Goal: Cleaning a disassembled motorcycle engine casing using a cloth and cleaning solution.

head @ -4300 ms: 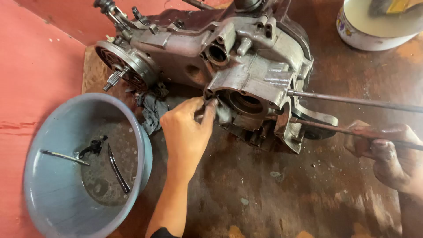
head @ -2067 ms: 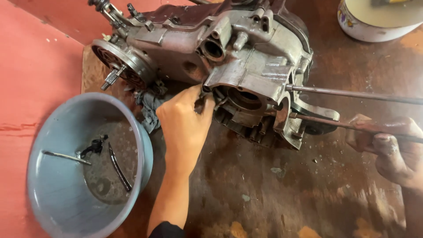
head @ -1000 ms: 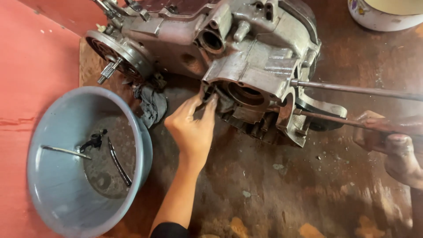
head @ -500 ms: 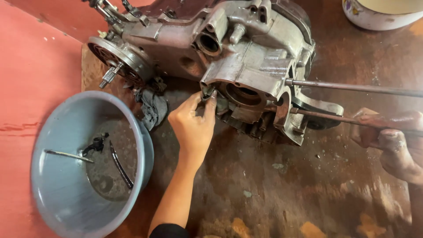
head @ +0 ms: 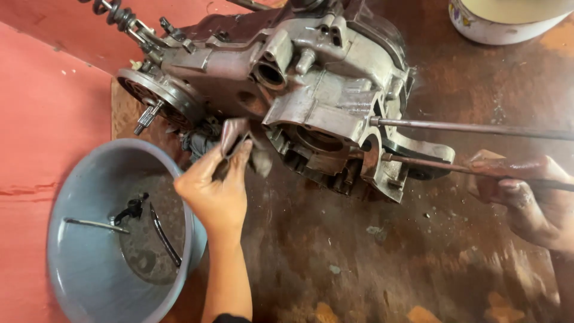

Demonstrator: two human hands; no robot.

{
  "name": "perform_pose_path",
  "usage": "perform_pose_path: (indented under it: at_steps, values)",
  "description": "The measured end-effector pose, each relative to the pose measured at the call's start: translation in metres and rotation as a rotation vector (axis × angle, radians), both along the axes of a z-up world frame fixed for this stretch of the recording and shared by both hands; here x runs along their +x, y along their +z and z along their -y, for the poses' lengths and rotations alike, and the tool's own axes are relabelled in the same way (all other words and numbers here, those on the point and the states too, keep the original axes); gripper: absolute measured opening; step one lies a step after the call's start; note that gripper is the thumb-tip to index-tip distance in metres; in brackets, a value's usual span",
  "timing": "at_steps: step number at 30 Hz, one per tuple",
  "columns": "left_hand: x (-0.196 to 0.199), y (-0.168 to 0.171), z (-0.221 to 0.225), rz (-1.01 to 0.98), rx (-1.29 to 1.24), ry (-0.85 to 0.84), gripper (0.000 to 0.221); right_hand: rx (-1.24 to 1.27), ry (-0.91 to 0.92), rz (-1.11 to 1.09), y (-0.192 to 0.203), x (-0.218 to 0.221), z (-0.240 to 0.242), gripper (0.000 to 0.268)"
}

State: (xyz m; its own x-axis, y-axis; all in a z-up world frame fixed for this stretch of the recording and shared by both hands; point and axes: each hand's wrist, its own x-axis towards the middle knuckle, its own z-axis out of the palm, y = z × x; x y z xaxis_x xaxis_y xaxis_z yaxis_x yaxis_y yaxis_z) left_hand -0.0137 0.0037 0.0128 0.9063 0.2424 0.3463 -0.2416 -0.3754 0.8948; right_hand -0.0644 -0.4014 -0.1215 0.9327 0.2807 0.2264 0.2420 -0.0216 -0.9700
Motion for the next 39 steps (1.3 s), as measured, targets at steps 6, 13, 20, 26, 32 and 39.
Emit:
perform_pose_path:
  at_steps: [6, 13, 20, 26, 32, 39]
  values:
    - [0.027, -0.023, 0.011, 0.196, 0.391, -0.056, 0.037, 0.040, -0.070, -0.036, -0.007, -0.003, -0.006, 0.047]
    - [0.015, -0.040, 0.008, 0.063, 0.383, 0.134, 0.025, 0.108, -0.079, 0.114, 0.008, -0.003, -0.016, 0.033]
    - [0.024, -0.037, 0.005, 0.261, 0.409, 0.034, 0.019, 0.065, -0.076, 0.142, -0.006, -0.005, -0.010, 0.029]
    - [-0.004, -0.029, -0.002, 0.246, 0.483, 0.061, 0.015, 0.084, -0.077, 0.137, 0.006, -0.004, -0.016, 0.032]
    - [-0.008, -0.036, 0.024, 0.584, 0.495, -0.002, 0.018, 0.119, -0.089, 0.191, 0.009, -0.002, -0.022, 0.028]
    - [0.007, -0.055, 0.057, 0.545, 0.582, 0.052, 0.019, 0.141, -0.112, 0.180, 0.000, -0.003, -0.015, 0.026]
